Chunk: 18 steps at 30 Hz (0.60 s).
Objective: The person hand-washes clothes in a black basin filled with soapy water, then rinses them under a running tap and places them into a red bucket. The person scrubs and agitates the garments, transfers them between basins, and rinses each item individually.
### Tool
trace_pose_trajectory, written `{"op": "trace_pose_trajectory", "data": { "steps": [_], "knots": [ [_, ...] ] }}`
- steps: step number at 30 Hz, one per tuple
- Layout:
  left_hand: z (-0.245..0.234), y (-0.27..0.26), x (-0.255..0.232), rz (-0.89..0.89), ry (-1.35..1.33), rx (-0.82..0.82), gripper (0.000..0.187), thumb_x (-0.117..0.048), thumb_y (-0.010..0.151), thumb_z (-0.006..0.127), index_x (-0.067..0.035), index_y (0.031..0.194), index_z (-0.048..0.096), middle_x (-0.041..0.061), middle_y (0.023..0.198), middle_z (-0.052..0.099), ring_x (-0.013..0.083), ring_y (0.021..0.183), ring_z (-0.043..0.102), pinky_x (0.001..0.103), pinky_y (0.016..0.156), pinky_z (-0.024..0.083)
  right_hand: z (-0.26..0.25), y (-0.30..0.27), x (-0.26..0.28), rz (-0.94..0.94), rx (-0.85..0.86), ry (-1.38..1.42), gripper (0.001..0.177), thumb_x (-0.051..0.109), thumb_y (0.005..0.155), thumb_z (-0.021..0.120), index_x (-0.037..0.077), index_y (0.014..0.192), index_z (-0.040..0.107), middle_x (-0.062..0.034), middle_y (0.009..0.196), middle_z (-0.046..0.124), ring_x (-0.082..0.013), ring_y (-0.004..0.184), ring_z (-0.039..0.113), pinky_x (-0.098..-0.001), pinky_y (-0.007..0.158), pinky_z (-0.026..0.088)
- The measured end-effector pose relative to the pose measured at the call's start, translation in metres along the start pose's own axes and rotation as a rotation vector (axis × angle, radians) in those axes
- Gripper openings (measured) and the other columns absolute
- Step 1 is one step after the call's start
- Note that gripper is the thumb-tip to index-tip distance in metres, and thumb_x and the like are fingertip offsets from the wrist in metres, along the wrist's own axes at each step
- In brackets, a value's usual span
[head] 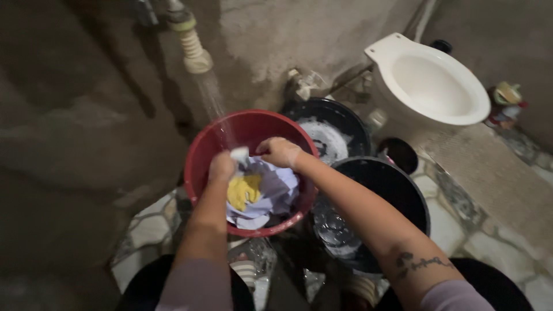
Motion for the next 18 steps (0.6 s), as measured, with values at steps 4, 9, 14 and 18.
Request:
{"op": "trace_pose_trajectory", "data": {
  "steps": [4, 9, 14, 18],
  "knots": [
    [-0.081, 0.043, -0.027, 0.174, -0.472, -0.149, 0.034, -0.026, 0.093, 0.061, -0.006, 0.119, 0.069, 0.019, 0.112, 0.073, 0.0321, 0.103, 0.069, 0.044, 0.089, 0.053, -0.007, 0.023, -0.01, 0.078, -0.151, 0.31, 0.036, 0.016, 0.087, 0.071, 0.01, 0.123, 0.073, -0.0103, 0.121, 0.075, -0.0218, 0.112, 0.072, -0.0355, 0.097, 0.056],
    [-0.147, 0.056, -0.089, 0.193, -1.042, -0.04, 0.042, -0.033, 0.091, 0.066, 0.001, 0.116, 0.07, 0.01, 0.103, 0.075, 0.0192, 0.089, 0.069, 0.037, 0.08, 0.055, -0.017, 0.063, 0.011, 0.063, -0.255, 0.783, 0.063, 0.026, 0.082, 0.08, 0.006, 0.137, 0.056, -0.0138, 0.124, 0.066, -0.0194, 0.103, 0.064, -0.0376, 0.085, 0.055],
    [-0.168, 0.042, -0.127, 0.038, -0.949, -0.151, 0.042, -0.036, 0.09, 0.067, 0.001, 0.107, 0.074, 0.011, 0.092, 0.075, 0.0196, 0.08, 0.069, 0.037, 0.073, 0.054, -0.027, 0.082, 0.044, -0.037, -0.292, 0.793, 0.071, 0.03, 0.085, 0.086, -0.005, 0.136, 0.052, -0.0157, 0.129, 0.065, -0.017, 0.113, 0.063, -0.0312, 0.095, 0.051],
    [-0.164, 0.071, -0.117, -0.046, -0.87, 0.049, 0.048, -0.041, 0.096, 0.056, 0.004, 0.102, 0.072, 0.014, 0.086, 0.071, 0.0232, 0.072, 0.064, 0.041, 0.064, 0.051, -0.035, 0.083, 0.051, 0.059, -0.192, 1.01, 0.059, 0.032, 0.084, 0.082, -0.004, 0.127, 0.064, -0.0146, 0.117, 0.074, -0.0167, 0.1, 0.072, -0.0303, 0.088, 0.058]
  ]
}}
Point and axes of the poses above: each hand's wrist, its own y-axis towards the middle knuckle, its own z-axis out of the palm, x = y × z, the point moved 4 cm from there along y, towards the middle knuckle
